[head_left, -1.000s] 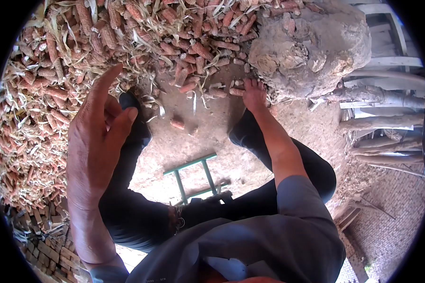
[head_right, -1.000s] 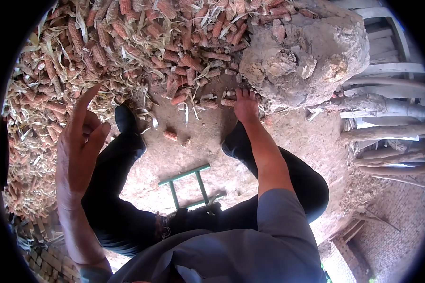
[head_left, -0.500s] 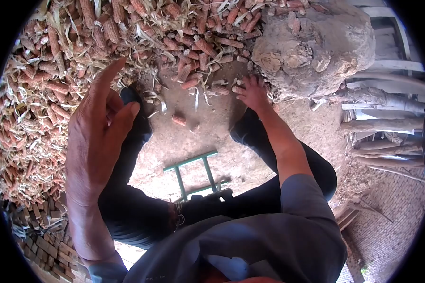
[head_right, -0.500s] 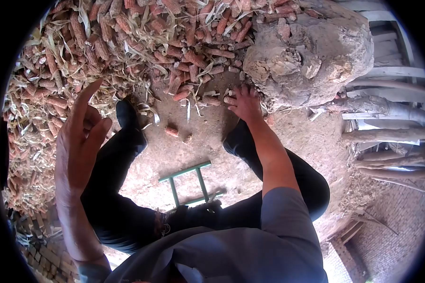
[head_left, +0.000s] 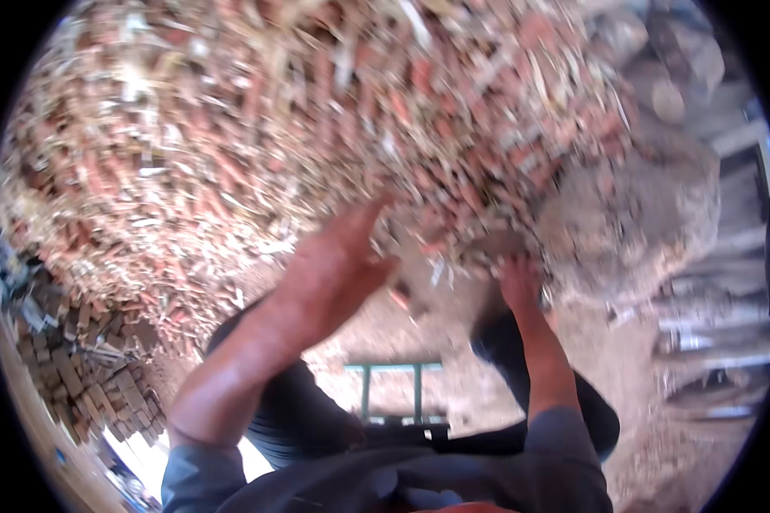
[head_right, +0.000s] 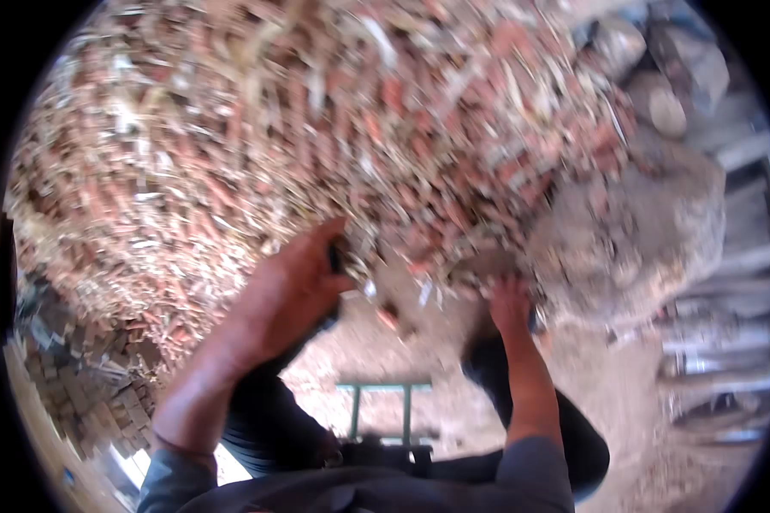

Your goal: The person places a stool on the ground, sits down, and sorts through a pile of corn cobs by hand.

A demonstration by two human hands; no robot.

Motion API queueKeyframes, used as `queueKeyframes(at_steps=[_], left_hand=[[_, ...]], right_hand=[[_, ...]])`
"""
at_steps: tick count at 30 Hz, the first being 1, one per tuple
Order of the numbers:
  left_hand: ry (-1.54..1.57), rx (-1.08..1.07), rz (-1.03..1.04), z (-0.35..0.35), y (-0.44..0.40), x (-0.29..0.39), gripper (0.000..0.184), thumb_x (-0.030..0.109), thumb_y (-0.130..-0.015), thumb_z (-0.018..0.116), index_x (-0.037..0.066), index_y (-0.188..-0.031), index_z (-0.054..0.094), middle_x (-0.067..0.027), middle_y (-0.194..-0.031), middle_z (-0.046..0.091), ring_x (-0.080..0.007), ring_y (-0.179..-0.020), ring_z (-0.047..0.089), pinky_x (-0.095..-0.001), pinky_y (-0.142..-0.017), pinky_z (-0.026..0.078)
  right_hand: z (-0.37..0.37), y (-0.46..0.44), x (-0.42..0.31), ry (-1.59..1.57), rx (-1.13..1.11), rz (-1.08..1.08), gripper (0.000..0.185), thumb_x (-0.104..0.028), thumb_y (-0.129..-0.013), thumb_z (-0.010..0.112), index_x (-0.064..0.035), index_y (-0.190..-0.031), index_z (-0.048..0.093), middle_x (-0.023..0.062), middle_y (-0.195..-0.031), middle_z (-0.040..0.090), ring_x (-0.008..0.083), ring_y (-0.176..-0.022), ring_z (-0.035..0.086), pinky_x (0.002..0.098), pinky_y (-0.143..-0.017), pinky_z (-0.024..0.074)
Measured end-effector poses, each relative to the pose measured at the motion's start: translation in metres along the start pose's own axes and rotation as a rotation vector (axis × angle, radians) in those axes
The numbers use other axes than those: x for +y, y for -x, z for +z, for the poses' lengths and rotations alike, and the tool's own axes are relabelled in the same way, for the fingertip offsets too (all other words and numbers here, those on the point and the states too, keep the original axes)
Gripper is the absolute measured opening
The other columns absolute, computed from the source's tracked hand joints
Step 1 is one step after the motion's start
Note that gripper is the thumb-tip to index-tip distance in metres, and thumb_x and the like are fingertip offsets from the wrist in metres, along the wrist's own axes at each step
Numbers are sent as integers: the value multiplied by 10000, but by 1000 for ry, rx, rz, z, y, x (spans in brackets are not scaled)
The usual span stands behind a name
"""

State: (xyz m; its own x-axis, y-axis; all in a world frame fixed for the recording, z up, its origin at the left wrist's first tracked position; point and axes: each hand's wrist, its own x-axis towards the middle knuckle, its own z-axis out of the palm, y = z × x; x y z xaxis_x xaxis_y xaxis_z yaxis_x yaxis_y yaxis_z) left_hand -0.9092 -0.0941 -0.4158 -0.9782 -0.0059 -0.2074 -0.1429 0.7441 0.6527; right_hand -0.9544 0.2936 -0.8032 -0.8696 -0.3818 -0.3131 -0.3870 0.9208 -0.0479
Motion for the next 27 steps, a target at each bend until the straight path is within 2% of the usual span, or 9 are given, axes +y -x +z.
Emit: queueKeyframes(at_steps=[2,5,10,13,17,21,24,26,27], left_hand=[[17,1,35,1,2,-3,696,119,-909,750,-8,-1514,428,-140,-962,648,-224,-760,648,-389,-670,570],[-98,55,132,2,2,-4,721,143,-928,728,-19,-1535,374,-144,-949,643,-228,-722,641,-402,-650,571],[-10,284,413,15,2,-26,749,146,-896,763,17,-1534,393,-127,-797,619,-272,-709,625,-418,-643,538],[-9,162,232,7,3,-18,725,145,-886,759,37,-1513,411,-159,-870,667,-341,-768,661,-452,-698,537],[-60,105,152,12,2,-25,707,196,-902,745,57,-1512,416,-195,-944,694,-386,-880,692,-480,-762,549],[-13,40,101,-1,4,-27,719,304,-926,723,21,-1507,407,-301,-1179,676,-460,-1093,671,-529,-946,534],[-40,102,34,-15,8,-32,739,348,-928,731,21,-1511,416,-305,-1214,675,-458,-1129,662,-511,-991,525],[-20,165,71,-11,2,-50,735,353,-928,730,19,-1506,423,-306,-1224,673,-455,-1148,657,-509,-1001,521],[2,205,85,-9,2,-56,730,358,-928,729,18,-1502,431,-306,-1235,671,-452,-1167,652,-507,-1011,517]], right_hand=[[7,0,3,82,-1,-7,539,-313,-872,753,-168,-1356,565,147,-1426,479,473,-1414,402,632,-1003,479],[8,-6,10,37,-55,-30,499,-293,-852,756,-160,-1303,588,158,-1377,534,429,-1395,435,621,-997,483],[-19,13,-24,-217,154,36,203,-255,-855,706,-102,-987,700,174,-1045,670,407,-1039,659,543,-890,547],[68,23,-28,-260,152,-115,261,-279,-865,723,-72,-1014,667,173,-876,666,348,-829,702,547,-810,563],[42,71,-80,-1245,-703,542,237,-340,-912,745,-128,-984,665,82,-770,651,197,-639,647,417,-549,542],[-25,87,-121,-1520,-764,649,207,-304,-916,751,-129,-863,654,63,-683,623,189,-560,607,349,-480,480],[-107,28,-113,-1976,-886,375,215,-221,-880,777,-110,-753,644,59,-660,613,186,-538,593,316,-465,459],[-343,-12,-141,-2169,-500,318,86,-123,-874,745,-85,-856,670,42,-818,683,180,-703,658,308,-508,493],[-417,-38,-116,-2124,-302,45,236,-179,-928,712,-62,-1080,574,80,-986,675,187,-822,658,321,-625,524]])
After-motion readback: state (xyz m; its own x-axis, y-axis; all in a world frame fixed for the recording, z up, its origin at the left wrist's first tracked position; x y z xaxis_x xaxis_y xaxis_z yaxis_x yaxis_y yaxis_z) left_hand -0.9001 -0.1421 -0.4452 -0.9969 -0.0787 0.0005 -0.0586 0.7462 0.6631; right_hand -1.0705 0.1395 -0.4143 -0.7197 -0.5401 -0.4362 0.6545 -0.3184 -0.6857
